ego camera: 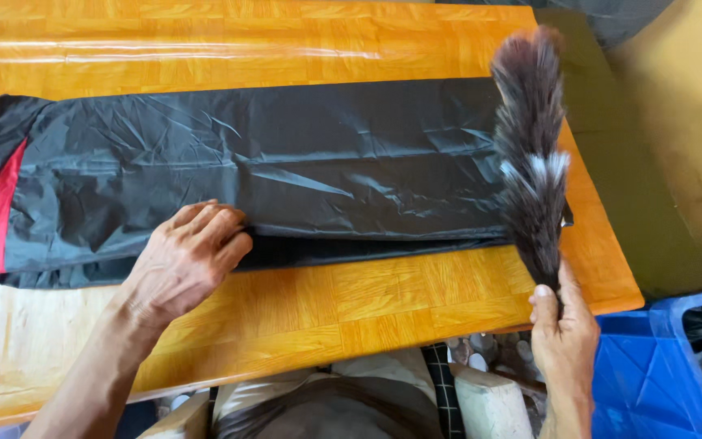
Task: The person folds a black garment on a wooden table, using a brush to smooth the fabric before rolling it tightly into a compact bundle. The person handles the garment and brush directly, repeatedly smoothing and folding the material.
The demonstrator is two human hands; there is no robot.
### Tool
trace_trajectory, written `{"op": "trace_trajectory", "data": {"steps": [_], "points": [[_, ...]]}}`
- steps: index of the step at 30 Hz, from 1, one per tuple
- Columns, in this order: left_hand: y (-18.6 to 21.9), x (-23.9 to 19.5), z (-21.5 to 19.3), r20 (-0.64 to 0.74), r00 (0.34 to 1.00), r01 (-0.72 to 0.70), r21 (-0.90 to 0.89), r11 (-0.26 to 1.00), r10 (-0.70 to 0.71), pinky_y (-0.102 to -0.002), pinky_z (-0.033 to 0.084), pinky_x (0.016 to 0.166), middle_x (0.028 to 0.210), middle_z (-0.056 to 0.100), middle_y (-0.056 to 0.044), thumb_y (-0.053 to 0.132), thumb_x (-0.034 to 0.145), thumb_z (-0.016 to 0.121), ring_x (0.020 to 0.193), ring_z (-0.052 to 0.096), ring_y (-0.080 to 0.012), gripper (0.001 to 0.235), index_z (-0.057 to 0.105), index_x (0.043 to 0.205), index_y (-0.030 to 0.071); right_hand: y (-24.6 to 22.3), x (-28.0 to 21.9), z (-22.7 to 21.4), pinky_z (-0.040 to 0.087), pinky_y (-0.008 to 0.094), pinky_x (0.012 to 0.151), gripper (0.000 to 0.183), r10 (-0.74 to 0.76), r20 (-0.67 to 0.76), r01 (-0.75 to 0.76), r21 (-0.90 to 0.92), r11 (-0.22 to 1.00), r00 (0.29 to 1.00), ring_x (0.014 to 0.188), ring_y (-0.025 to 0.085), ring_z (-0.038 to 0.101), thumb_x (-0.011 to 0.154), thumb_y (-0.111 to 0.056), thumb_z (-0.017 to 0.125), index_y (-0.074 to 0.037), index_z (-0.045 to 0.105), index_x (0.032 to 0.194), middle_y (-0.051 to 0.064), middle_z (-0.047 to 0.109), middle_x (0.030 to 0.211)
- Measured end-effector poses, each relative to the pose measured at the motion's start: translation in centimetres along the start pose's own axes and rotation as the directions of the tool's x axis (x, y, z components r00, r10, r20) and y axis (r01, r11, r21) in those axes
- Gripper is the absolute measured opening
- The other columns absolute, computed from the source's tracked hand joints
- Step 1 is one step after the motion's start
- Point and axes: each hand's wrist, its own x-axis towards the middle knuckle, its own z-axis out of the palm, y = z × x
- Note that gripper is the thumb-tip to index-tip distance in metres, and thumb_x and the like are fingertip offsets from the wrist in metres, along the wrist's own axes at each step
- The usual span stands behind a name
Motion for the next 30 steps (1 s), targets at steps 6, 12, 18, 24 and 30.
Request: {"op": "trace_trajectory", "data": {"steps": [6, 12, 18, 24, 30], "points": [[0.1, -0.8, 1.0, -0.118, 0.991, -0.058, 0.062, 0.996, 0.065, -0.051, 0.044, 0.112, 0.120, 0.068, -0.014, 0.003, 0.101, 0.061, 0.118, 0.067, -0.0299, 0.010, 0.067, 0.103, 0.009, 0.1, -0.4, -0.1, 0.049, 0.032, 0.075, 0.056, -0.008, -0.001, 0.008, 0.035, 0.999, 1.000, 0.068, 0.017, 0.057, 0.105, -0.015, 0.052, -0.011, 0.054, 0.160, 0.010, 0.066, 0.084], [-1.8, 1.9, 0.2, -0.055, 0.998, -0.015, 0.287, 0.958, 0.032, -0.031, 0.048, 0.069, 0.120, 0.065, -0.011, 0.000, 0.090, 0.057, 0.083, 0.064, -0.0194, 0.019, 0.054, 0.099, 0.017, 0.3, -1.9, -0.6, 0.050, 0.025, 0.057, 0.049, -0.262, 0.087, 0.234, 0.248, 0.940, 0.961, 0.057, 0.010, 0.053, 0.100, -0.010, 0.057, -0.006, 0.058, 0.149, 0.006, 0.063, 0.074], [-7.1, 6.8, -2.2, -0.014, 0.995, -0.092, 0.293, 0.952, 0.100, -0.035, 0.050, 0.069, 0.102, 0.062, -0.004, 0.020, 0.089, 0.069, 0.077, 0.062, -0.0225, 0.022, 0.066, 0.110, 0.016, -3.0, -1.7, -0.2, 0.060, 0.024, 0.073, 0.040, -0.639, 0.438, 0.529, 0.358, 0.769, 0.633, 0.076, 0.012, 0.078, 0.091, -0.009, 0.067, -0.010, 0.069, 0.130, 0.005, 0.081, 0.110], [-11.3, 11.3, -3.8, 0.086, 0.996, -0.061, 0.340, 0.938, 0.033, -0.038, 0.057, 0.069, 0.086, 0.059, -0.001, 0.011, 0.090, 0.069, 0.077, 0.069, -0.0257, 0.008, 0.064, 0.090, 0.018, -13.2, -1.9, 3.7, 0.052, 0.037, 0.093, 0.049, -0.654, 0.558, 0.683, 0.199, 0.703, 0.510, 0.103, 0.024, 0.073, 0.096, -0.007, 0.055, -0.008, 0.057, 0.145, 0.010, 0.073, 0.132], [-15.2, 14.9, -2.5, 0.169, 0.972, 0.120, 0.252, 0.960, -0.166, -0.050, 0.060, 0.068, 0.102, 0.072, 0.001, 0.004, 0.075, 0.074, 0.083, 0.073, -0.0396, 0.039, 0.077, 0.107, 0.027, -18.6, -2.4, 10.5, 0.051, 0.061, 0.059, 0.074, -0.447, 0.634, 0.686, -0.186, 0.704, 0.631, 0.063, 0.047, 0.065, 0.089, -0.002, 0.043, -0.030, 0.045, 0.157, 0.013, 0.058, 0.090]]}}
